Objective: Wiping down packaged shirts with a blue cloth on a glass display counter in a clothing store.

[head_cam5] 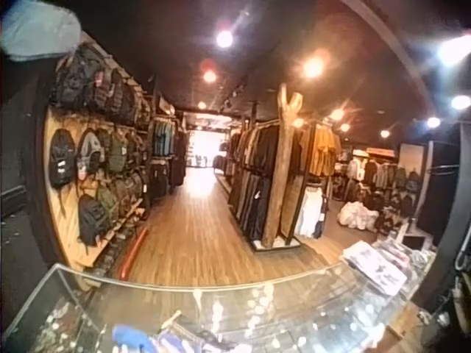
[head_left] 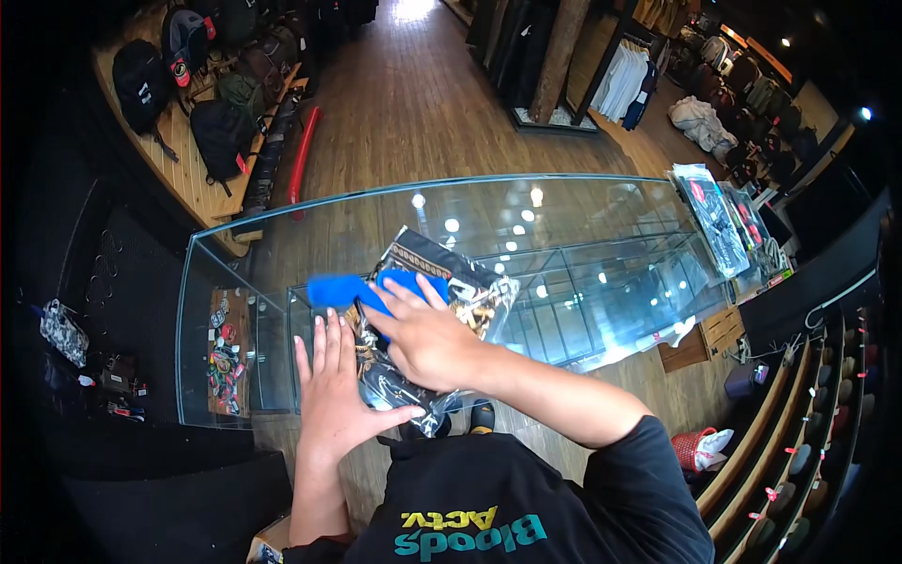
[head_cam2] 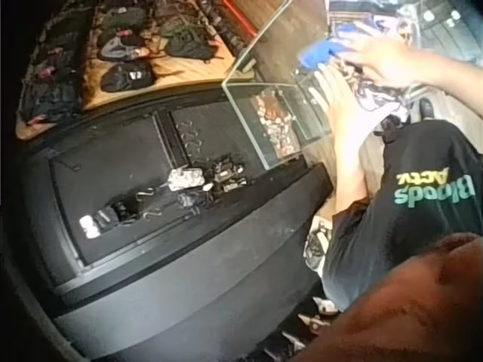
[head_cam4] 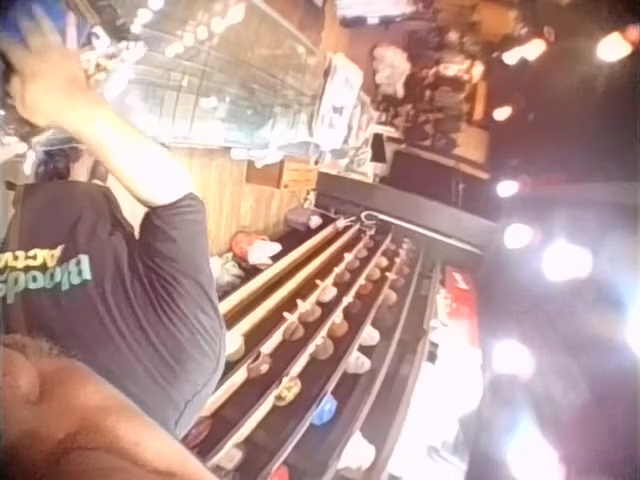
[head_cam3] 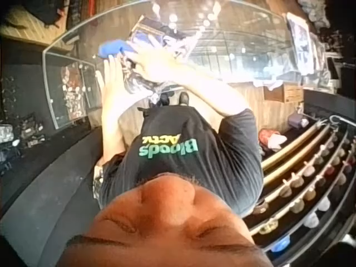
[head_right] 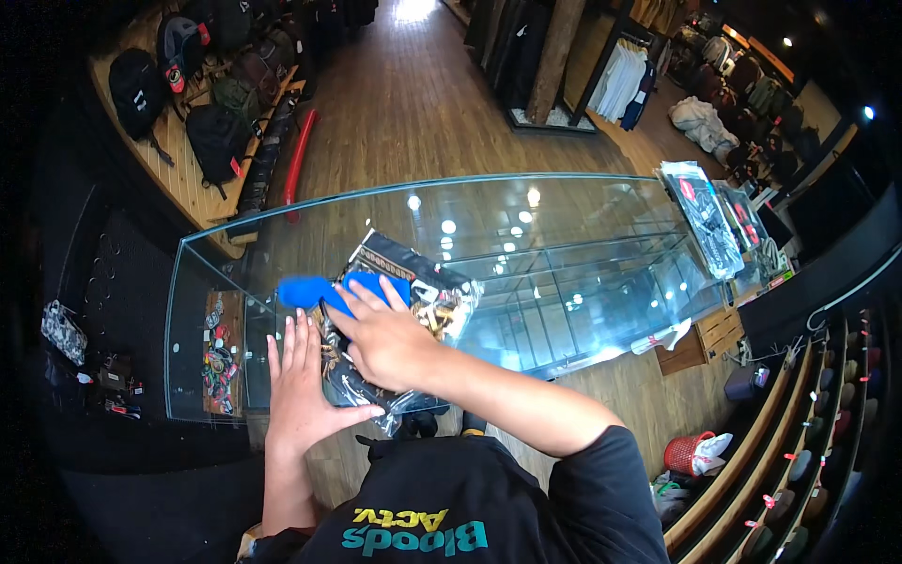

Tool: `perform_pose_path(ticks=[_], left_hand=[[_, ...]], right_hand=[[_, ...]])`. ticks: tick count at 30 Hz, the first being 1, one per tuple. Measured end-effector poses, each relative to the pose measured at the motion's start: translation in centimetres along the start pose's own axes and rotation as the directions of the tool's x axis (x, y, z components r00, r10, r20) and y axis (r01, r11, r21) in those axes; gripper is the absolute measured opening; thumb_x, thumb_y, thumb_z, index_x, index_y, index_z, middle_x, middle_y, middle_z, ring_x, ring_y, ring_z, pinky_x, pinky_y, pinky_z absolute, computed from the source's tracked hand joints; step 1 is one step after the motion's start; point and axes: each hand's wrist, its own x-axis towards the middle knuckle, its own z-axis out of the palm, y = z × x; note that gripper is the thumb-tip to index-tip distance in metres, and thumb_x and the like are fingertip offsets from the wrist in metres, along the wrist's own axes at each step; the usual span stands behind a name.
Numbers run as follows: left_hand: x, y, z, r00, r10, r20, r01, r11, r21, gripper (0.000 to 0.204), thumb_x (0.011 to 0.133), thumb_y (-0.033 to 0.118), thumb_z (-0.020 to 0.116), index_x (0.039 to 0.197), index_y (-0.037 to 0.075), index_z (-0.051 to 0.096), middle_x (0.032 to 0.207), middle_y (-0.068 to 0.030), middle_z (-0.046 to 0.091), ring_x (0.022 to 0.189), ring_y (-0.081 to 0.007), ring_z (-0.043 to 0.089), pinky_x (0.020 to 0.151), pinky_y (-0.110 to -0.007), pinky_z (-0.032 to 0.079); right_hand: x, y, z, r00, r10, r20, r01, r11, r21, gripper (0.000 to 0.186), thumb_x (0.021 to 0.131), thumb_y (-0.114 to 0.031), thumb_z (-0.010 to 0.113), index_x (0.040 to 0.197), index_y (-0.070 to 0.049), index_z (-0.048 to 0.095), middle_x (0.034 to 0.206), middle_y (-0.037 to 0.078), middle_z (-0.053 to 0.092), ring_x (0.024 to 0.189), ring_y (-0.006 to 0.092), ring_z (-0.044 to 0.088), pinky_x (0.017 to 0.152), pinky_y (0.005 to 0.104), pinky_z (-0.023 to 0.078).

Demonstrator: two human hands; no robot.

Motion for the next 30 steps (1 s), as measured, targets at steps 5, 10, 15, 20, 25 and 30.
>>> perform_pose_path(ticks=[5,10,15,20,25,30], left_hand=[[-0.2,0.1,-0.9,1.0,0.012,-0.013,-0.012,0.999,-0.035,0.164,0.063,0.088,0.092,0.173,-0.017,0.031,0.185,-0.0357,0.027,0.177,-0.0451,0.02,0.142,-0.064,0.002],[-0.3,0.1,-0.5,0.979,0.121,-0.166,-0.135,0.988,-0.071,0.142,0.069,0.081,0.093,0.175,0.001,0.044,0.184,-0.0328,0.032,0.174,-0.052,0.024,0.139,-0.073,0.005],[-2.8,2.4,-0.9,0.923,0.377,-0.069,-0.384,0.905,-0.184,0.102,0.082,0.076,0.088,0.166,0.023,0.063,0.181,-0.0181,0.047,0.168,-0.0426,0.042,0.137,-0.077,0.011],[-2.9,1.5,0.5,0.869,0.495,0.021,-0.49,0.866,-0.097,0.06,0.095,0.028,0.086,0.153,0.023,0.075,0.162,-0.0053,0.069,0.156,-0.0327,0.058,0.138,-0.061,0.032],[-0.8,3.3,-2.4,0.925,0.042,-0.377,-0.268,0.775,-0.572,0.025,0.103,0.005,0.078,0.126,0.0,0.086,0.11,-0.0142,0.087,0.088,-0.0182,0.082,0.08,-0.032,0.063],[3.6,1.9,-2.8,0.811,-0.488,-0.323,-0.338,0.06,-0.939,0.023,0.12,0.019,0.067,0.129,0.001,0.076,0.118,-0.0051,0.082,0.101,-0.0095,0.076,0.093,-0.028,0.061]], right_hand=[[-2.1,7.7,-5.2,0.953,0.279,-0.122,-0.301,0.921,-0.246,0.076,0.1,-0.02,0.064,0.174,-0.018,0.05,0.168,0.029,0.057,0.165,0.0464,0.045,0.138,0.0703,0.024],[-2.9,15.3,-8.3,0.886,0.411,-0.214,-0.447,0.88,-0.162,0.067,0.105,-0.024,0.059,0.172,-0.022,0.054,0.17,0.023,0.058,0.167,0.0409,0.044,0.139,0.067,0.023],[-2.9,15.3,-8.1,0.876,0.38,-0.297,-0.398,0.917,-0.001,0.061,0.098,-0.012,0.062,0.158,-0.019,0.069,0.158,0.024,0.068,0.163,0.0428,0.05,0.14,0.0606,0.026],[-4.4,17.3,-9.1,0.885,0.333,-0.324,-0.28,0.939,0.199,0.058,0.096,-0.007,0.067,0.152,-0.02,0.075,0.152,0.021,0.073,0.153,0.0407,0.059,0.135,0.0566,0.036],[-5.1,18.7,-10.5,0.777,0.485,-0.4,-0.109,0.73,0.674,0.06,0.104,-0.001,0.058,0.161,-0.015,0.069,0.137,0.004,0.073,0.119,0.0133,0.065,0.106,0.0297,0.052],[-4.9,19.7,-10.5,0.653,0.521,-0.55,0.078,0.677,0.732,0.058,0.105,-0.001,0.055,0.161,-0.01,0.068,0.141,0.007,0.074,0.118,0.0124,0.068,0.105,0.0303,0.054]])
